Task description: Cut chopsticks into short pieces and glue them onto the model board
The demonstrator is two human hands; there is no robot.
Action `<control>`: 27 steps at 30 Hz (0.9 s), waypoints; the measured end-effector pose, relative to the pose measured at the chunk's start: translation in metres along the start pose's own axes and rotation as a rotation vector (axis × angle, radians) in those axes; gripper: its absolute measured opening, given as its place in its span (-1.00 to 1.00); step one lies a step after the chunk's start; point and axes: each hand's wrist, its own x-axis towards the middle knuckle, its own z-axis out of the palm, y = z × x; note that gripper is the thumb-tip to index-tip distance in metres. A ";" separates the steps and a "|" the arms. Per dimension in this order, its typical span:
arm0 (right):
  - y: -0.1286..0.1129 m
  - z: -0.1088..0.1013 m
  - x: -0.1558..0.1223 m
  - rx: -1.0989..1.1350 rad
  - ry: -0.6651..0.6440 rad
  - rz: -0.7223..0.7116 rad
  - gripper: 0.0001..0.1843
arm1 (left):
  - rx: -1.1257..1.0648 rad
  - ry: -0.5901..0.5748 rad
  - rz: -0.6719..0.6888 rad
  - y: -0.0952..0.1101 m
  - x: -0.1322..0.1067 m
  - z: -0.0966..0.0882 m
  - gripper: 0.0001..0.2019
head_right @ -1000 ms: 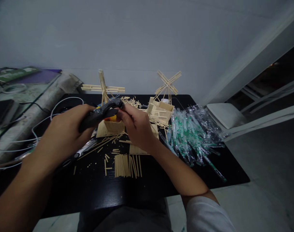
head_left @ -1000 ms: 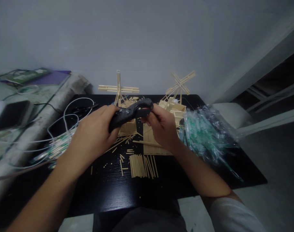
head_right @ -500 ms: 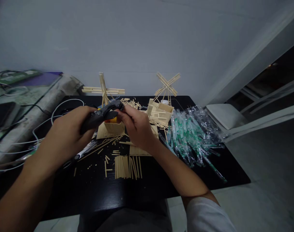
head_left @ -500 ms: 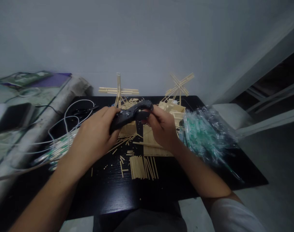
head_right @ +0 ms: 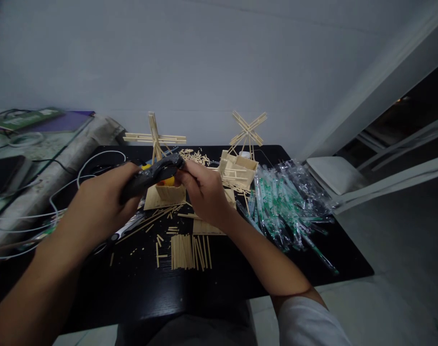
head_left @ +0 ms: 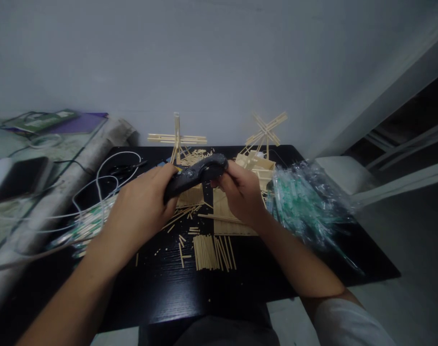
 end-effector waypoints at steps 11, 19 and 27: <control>0.005 0.007 0.000 0.171 -0.002 0.015 -0.79 | -0.366 -0.020 -0.093 -0.004 0.008 0.000 -0.72; -0.001 0.009 0.001 0.281 0.014 0.107 -0.82 | -0.627 -0.004 -0.129 0.006 0.006 -0.005 -0.73; -0.001 0.003 0.007 0.375 0.093 0.211 -0.75 | -0.744 0.228 -0.246 0.007 -0.001 -0.011 -0.80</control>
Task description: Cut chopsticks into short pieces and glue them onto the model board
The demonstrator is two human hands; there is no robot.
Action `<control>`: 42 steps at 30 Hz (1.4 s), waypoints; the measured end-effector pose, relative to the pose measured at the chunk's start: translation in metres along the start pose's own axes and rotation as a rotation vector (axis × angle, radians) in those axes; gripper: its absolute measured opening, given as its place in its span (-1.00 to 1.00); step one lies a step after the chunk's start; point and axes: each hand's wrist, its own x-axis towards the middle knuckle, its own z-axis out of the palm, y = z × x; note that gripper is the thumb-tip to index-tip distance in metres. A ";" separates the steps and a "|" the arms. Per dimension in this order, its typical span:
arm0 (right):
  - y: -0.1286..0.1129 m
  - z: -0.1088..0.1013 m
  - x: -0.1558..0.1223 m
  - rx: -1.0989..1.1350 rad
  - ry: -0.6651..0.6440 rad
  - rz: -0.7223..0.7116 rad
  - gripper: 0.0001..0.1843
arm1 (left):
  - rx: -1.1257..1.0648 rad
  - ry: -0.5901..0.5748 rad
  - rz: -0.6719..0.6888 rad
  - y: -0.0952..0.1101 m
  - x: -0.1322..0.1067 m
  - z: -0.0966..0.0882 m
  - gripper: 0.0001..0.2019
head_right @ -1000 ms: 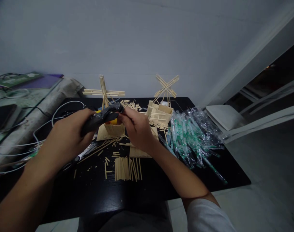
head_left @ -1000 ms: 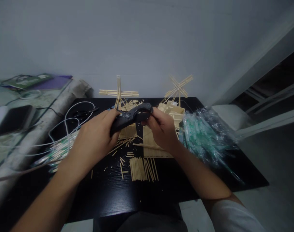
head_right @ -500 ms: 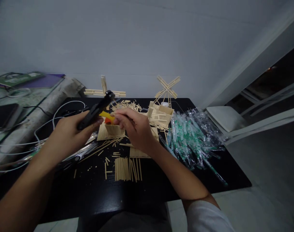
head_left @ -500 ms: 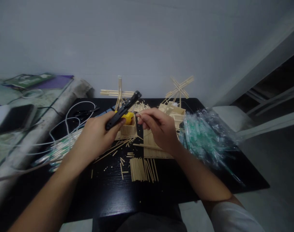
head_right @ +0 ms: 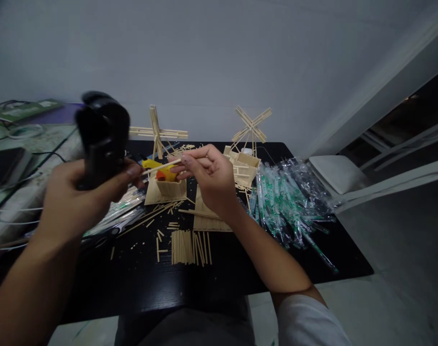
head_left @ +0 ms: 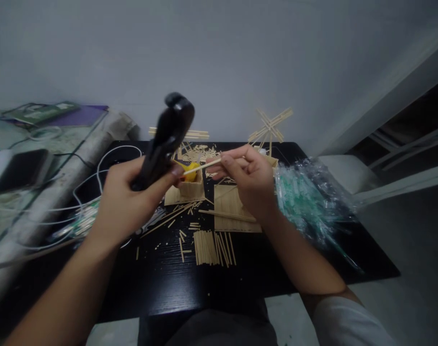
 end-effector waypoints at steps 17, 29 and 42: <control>0.033 -0.002 -0.010 -1.217 -0.930 0.270 -0.73 | -0.030 0.441 0.167 -0.021 0.011 0.000 -0.84; 0.040 0.014 -0.020 -1.416 -0.940 0.340 -0.62 | -0.015 0.388 0.200 -0.015 0.011 -0.002 -0.87; 0.025 -0.012 0.005 -0.137 -0.633 0.293 -0.89 | -0.069 0.520 0.182 -0.023 0.014 0.001 -0.89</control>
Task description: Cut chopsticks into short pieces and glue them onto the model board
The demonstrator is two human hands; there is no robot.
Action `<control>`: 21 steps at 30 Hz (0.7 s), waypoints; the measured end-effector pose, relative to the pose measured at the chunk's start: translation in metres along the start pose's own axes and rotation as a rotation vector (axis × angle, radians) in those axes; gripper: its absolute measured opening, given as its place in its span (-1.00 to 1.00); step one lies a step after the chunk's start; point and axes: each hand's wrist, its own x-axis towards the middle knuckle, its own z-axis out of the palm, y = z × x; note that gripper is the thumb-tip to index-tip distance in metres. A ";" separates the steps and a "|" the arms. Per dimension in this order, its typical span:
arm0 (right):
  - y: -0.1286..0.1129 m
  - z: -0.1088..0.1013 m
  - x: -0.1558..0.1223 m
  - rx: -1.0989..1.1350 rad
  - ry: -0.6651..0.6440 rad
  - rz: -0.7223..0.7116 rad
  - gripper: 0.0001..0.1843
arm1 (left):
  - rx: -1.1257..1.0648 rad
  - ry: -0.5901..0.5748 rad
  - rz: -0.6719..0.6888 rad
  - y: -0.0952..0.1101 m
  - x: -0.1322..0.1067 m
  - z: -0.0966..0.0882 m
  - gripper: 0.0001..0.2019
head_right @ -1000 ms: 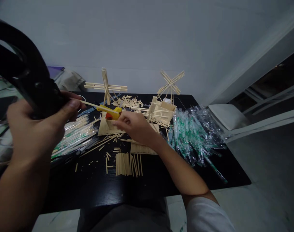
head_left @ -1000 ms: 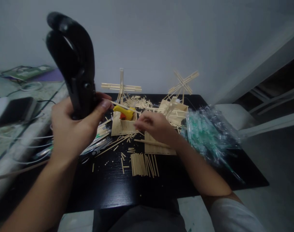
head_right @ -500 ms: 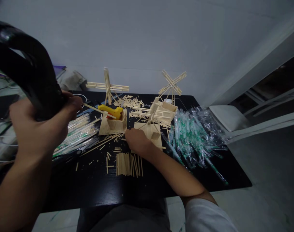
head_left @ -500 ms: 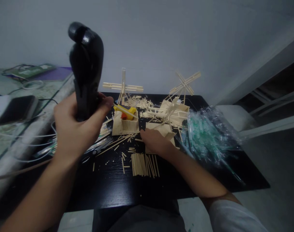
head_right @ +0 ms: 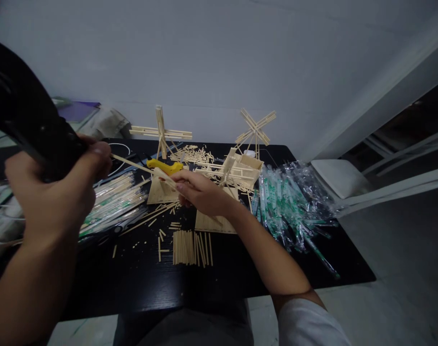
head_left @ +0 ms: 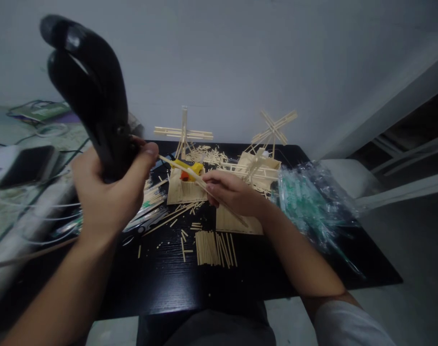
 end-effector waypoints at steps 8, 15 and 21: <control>-0.004 0.008 0.000 0.253 0.019 -0.091 -0.75 | -0.012 0.010 0.034 -0.007 0.003 -0.003 -0.93; -0.007 0.008 -0.002 0.348 -0.020 -0.084 -0.73 | 0.017 0.000 0.055 -0.009 0.006 -0.005 -0.91; -0.015 0.006 -0.004 0.390 -0.043 -0.063 -0.74 | 0.053 -0.018 0.013 -0.011 0.008 -0.007 -0.90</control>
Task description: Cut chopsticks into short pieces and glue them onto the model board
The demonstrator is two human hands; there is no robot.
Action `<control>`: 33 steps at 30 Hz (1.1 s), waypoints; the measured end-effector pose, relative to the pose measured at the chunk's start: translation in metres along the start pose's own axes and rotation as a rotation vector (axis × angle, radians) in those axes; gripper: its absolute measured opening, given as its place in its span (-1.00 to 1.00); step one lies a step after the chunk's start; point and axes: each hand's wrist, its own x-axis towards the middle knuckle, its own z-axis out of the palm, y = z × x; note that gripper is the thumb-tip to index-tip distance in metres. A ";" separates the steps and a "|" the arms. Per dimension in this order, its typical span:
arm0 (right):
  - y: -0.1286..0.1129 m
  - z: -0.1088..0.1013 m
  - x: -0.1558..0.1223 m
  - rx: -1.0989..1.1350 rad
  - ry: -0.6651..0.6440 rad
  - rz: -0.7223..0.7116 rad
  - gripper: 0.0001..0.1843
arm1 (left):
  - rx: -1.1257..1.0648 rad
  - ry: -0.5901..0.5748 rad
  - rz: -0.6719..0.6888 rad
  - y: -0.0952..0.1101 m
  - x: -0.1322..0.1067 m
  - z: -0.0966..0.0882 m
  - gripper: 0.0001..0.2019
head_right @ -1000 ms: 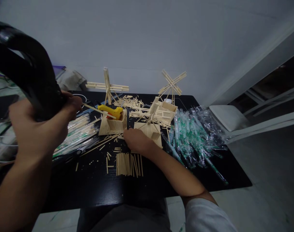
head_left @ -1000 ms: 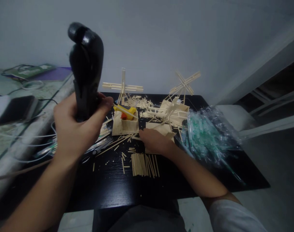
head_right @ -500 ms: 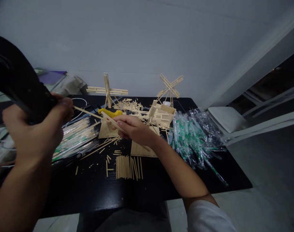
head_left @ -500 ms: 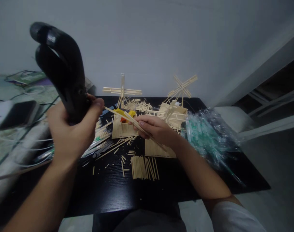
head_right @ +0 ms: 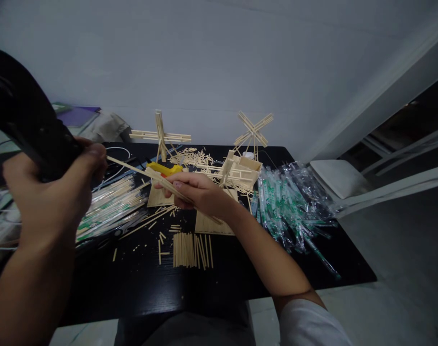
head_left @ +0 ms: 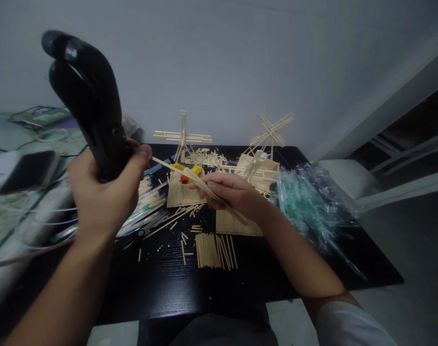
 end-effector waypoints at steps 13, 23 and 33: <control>0.012 -0.005 0.005 -0.149 0.059 -0.025 -0.73 | 0.000 -0.082 -0.017 0.014 -0.001 0.002 -0.93; 0.009 -0.002 0.002 -0.116 0.126 -0.005 -0.72 | -0.077 -0.163 -0.126 -0.014 0.005 0.006 -0.88; 0.011 0.001 0.005 -0.068 0.154 -0.062 -0.74 | -0.059 -0.353 -0.054 -0.003 -0.010 0.015 -0.90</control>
